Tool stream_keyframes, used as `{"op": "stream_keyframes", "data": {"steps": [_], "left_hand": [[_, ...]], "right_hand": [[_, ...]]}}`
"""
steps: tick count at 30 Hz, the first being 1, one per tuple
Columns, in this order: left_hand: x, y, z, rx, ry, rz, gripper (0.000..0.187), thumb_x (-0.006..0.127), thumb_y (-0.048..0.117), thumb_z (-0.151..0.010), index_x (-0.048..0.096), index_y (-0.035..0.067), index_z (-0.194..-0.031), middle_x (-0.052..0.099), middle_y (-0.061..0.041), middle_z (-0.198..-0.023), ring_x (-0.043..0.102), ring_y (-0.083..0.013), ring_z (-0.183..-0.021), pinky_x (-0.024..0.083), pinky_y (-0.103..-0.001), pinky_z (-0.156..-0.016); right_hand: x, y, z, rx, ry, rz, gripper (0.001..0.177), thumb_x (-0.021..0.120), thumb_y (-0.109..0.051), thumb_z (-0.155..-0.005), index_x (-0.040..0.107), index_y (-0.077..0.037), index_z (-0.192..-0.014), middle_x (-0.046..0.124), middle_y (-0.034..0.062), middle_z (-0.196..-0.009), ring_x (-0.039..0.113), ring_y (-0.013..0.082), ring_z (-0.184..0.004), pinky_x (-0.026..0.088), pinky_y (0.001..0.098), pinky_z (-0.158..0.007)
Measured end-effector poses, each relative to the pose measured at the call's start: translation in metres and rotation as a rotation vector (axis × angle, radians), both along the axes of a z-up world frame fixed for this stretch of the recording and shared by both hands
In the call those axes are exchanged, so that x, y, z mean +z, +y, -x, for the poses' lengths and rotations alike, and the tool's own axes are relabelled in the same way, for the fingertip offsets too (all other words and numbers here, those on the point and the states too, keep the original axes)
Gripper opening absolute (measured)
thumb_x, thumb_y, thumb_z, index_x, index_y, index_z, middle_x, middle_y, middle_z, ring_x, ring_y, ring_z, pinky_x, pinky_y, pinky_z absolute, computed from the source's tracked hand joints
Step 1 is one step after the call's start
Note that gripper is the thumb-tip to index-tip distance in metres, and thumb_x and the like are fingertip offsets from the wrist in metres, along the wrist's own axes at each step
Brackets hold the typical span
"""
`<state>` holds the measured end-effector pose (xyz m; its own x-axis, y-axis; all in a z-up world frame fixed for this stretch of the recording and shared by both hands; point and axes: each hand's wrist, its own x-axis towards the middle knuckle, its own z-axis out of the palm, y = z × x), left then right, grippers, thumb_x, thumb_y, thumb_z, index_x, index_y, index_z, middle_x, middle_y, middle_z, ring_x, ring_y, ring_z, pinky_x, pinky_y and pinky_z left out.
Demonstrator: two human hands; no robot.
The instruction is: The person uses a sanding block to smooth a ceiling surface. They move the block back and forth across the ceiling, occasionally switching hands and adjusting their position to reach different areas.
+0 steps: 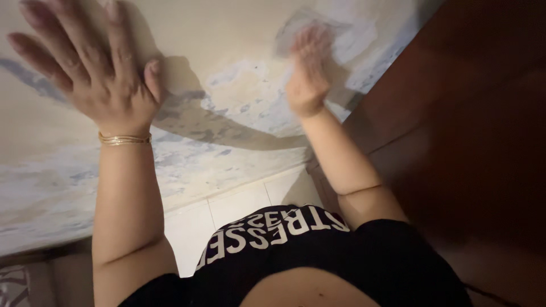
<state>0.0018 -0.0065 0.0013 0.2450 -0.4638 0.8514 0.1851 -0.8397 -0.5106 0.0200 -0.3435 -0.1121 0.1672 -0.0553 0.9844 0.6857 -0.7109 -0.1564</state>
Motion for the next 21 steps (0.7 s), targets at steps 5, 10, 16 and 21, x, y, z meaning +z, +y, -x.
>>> {"op": "stream_keyframes", "data": {"steps": [5, 10, 16, 21], "left_hand": [[0.002, 0.000, -0.001, -0.029, 0.009, -0.010, 0.071, 0.006, 0.050, -0.108, 0.025, 0.025, -0.171, 0.014, -0.015, -0.172, 0.005, -0.0375, -0.161, -0.001, -0.060, -0.133], [0.005, 0.000, 0.003, -0.048, 0.028, -0.020, 0.068, 0.011, 0.051, -0.108, 0.034, 0.024, -0.166, 0.025, -0.015, -0.168, 0.013, -0.0381, -0.157, 0.003, -0.060, -0.131], [0.001, -0.001, 0.004, -0.035, 0.051, 0.016, 0.070, 0.009, 0.052, -0.108, 0.032, 0.026, -0.169, 0.021, -0.015, -0.169, 0.011, -0.0374, -0.158, 0.003, -0.060, -0.132], [-0.002, -0.001, 0.000, -0.029, 0.048, 0.024, 0.069, 0.005, 0.053, -0.109, 0.028, 0.027, -0.169, 0.017, -0.013, -0.171, 0.008, -0.0374, -0.159, 0.002, -0.061, -0.133]], "right_hand": [[-0.024, 0.031, 0.018, -0.049, -0.115, 0.605, 0.022, 0.066, -0.012, -0.108, 0.073, -0.004, -0.127, 0.071, 0.0117, -0.132, 0.062, 0.0268, -0.129, 0.043, 0.0429, -0.118], [0.002, -0.051, -0.008, -0.106, -0.203, 0.783, 0.005, 0.073, -0.013, -0.097, 0.075, -0.009, -0.094, 0.078, 0.0080, -0.100, 0.075, 0.0226, -0.099, 0.060, 0.0423, -0.095], [0.002, -0.089, -0.014, -0.260, -0.144, 0.307, 0.036, 0.050, 0.010, -0.096, 0.072, 0.006, -0.125, 0.066, 0.0239, -0.134, 0.055, 0.0426, -0.134, 0.044, 0.0574, -0.115], [-0.030, -0.003, -0.008, -0.108, 0.002, -0.060, 0.039, 0.044, 0.004, -0.106, 0.057, 0.001, -0.143, 0.049, 0.0131, -0.155, 0.039, 0.0303, -0.153, 0.027, 0.0556, -0.132]]}}
